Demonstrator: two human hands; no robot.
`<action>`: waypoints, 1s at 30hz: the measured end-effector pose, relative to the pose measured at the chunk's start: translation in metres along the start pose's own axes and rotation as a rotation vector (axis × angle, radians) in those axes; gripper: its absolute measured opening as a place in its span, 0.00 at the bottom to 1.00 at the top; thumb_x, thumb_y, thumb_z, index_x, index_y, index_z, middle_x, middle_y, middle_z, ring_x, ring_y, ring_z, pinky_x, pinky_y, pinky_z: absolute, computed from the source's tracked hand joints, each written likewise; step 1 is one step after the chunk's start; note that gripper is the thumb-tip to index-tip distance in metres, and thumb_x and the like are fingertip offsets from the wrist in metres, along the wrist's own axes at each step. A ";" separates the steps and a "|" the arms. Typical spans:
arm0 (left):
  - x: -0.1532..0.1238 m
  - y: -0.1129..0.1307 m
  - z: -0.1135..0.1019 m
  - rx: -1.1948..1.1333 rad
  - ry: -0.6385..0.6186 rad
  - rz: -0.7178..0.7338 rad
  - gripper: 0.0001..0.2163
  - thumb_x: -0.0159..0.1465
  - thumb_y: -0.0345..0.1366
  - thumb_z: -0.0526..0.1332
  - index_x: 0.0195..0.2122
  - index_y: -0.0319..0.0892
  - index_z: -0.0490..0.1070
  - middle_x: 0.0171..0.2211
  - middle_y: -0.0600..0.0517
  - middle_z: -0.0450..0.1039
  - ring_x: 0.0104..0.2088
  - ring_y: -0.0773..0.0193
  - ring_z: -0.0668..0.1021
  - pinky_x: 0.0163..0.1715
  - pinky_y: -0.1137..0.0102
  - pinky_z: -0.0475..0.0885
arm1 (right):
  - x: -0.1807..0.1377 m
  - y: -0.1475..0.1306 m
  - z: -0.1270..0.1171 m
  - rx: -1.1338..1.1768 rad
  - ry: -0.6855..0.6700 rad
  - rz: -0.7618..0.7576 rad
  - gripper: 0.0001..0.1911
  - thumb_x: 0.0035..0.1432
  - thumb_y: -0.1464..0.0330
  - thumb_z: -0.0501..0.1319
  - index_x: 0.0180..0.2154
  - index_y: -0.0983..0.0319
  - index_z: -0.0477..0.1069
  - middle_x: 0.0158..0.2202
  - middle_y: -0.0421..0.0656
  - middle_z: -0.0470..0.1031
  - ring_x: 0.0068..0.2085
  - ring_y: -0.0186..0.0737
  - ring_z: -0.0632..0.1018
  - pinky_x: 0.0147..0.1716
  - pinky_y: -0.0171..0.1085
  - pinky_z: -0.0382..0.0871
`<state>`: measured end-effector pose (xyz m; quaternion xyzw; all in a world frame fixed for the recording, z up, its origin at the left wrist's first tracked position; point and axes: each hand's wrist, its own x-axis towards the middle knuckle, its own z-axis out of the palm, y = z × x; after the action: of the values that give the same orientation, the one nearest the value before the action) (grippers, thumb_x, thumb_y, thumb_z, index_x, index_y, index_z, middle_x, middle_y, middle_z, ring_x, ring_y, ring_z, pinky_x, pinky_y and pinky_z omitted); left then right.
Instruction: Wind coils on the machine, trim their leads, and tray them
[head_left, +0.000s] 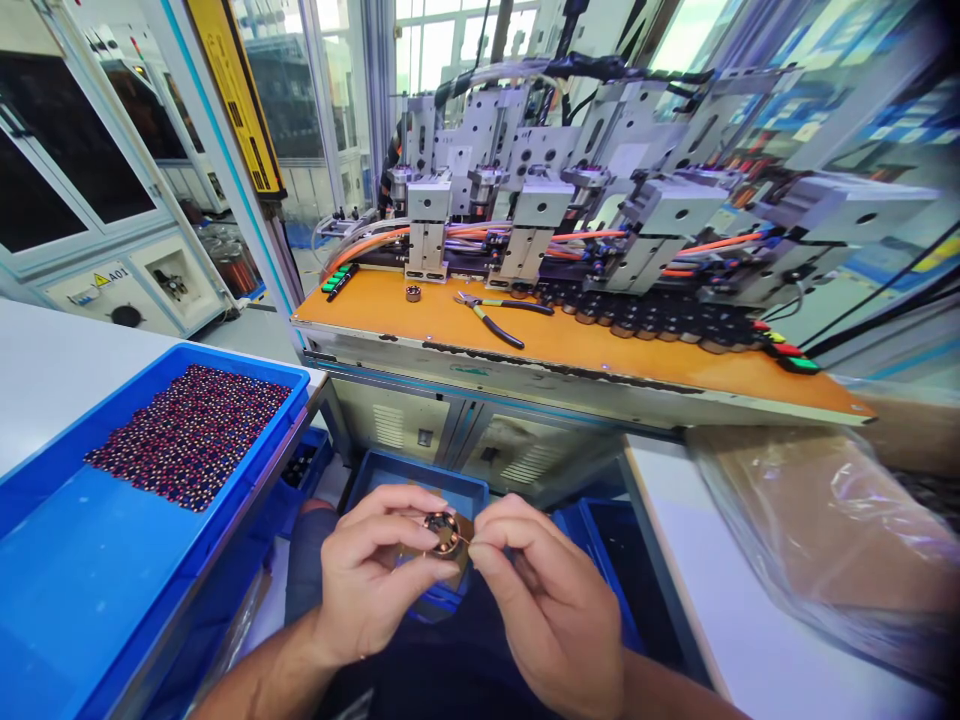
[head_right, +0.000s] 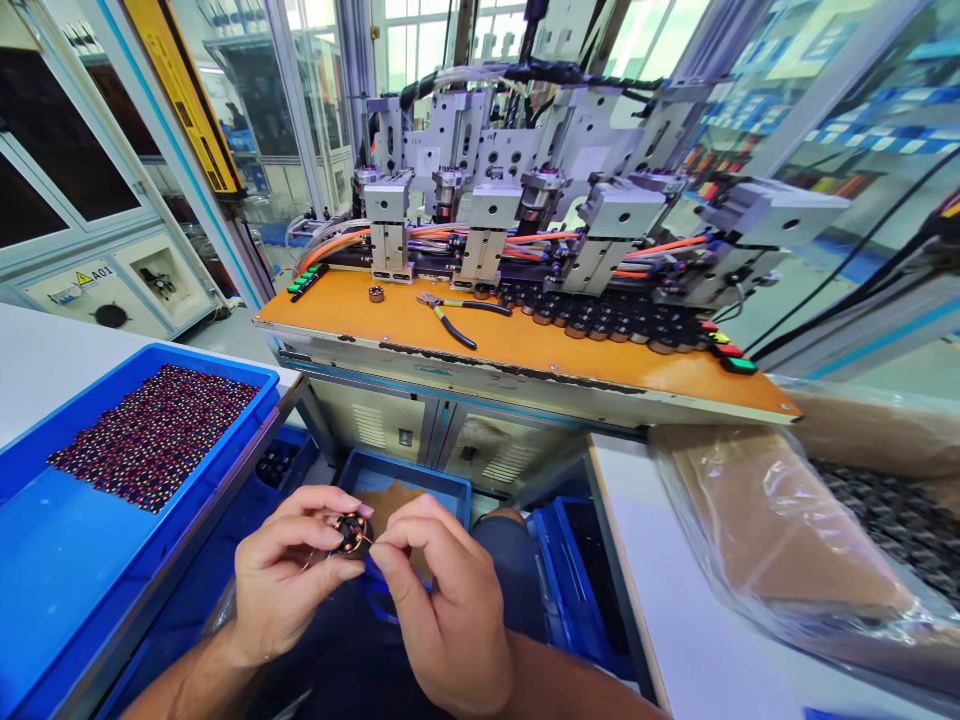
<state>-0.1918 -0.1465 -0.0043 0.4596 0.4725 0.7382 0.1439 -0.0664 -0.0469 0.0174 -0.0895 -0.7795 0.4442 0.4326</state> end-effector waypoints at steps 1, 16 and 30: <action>0.001 0.000 -0.001 0.007 -0.003 0.011 0.17 0.51 0.21 0.72 0.38 0.47 0.79 0.41 0.49 0.79 0.40 0.59 0.83 0.39 0.67 0.81 | 0.000 0.000 -0.002 0.073 -0.019 0.045 0.07 0.64 0.74 0.56 0.33 0.62 0.69 0.29 0.39 0.69 0.31 0.32 0.72 0.31 0.31 0.68; 0.008 0.003 -0.005 -0.047 -0.152 0.030 0.10 0.54 0.31 0.72 0.37 0.48 0.81 0.41 0.49 0.83 0.47 0.54 0.82 0.48 0.58 0.77 | -0.006 0.023 0.015 1.215 -0.371 0.784 0.19 0.59 0.55 0.66 0.38 0.65 0.76 0.29 0.41 0.67 0.28 0.28 0.70 0.29 0.27 0.68; -0.006 0.002 -0.007 0.394 -0.087 0.039 0.18 0.58 0.31 0.69 0.50 0.45 0.75 0.42 0.48 0.80 0.42 0.63 0.79 0.43 0.72 0.75 | 0.003 0.033 -0.018 -0.343 0.072 -0.428 0.12 0.58 0.77 0.63 0.45 0.63 0.70 0.39 0.46 0.74 0.39 0.38 0.77 0.40 0.36 0.76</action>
<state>-0.1943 -0.1554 -0.0065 0.5191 0.5924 0.6135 0.0571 -0.0630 -0.0148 -0.0019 -0.0105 -0.8286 0.2006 0.5226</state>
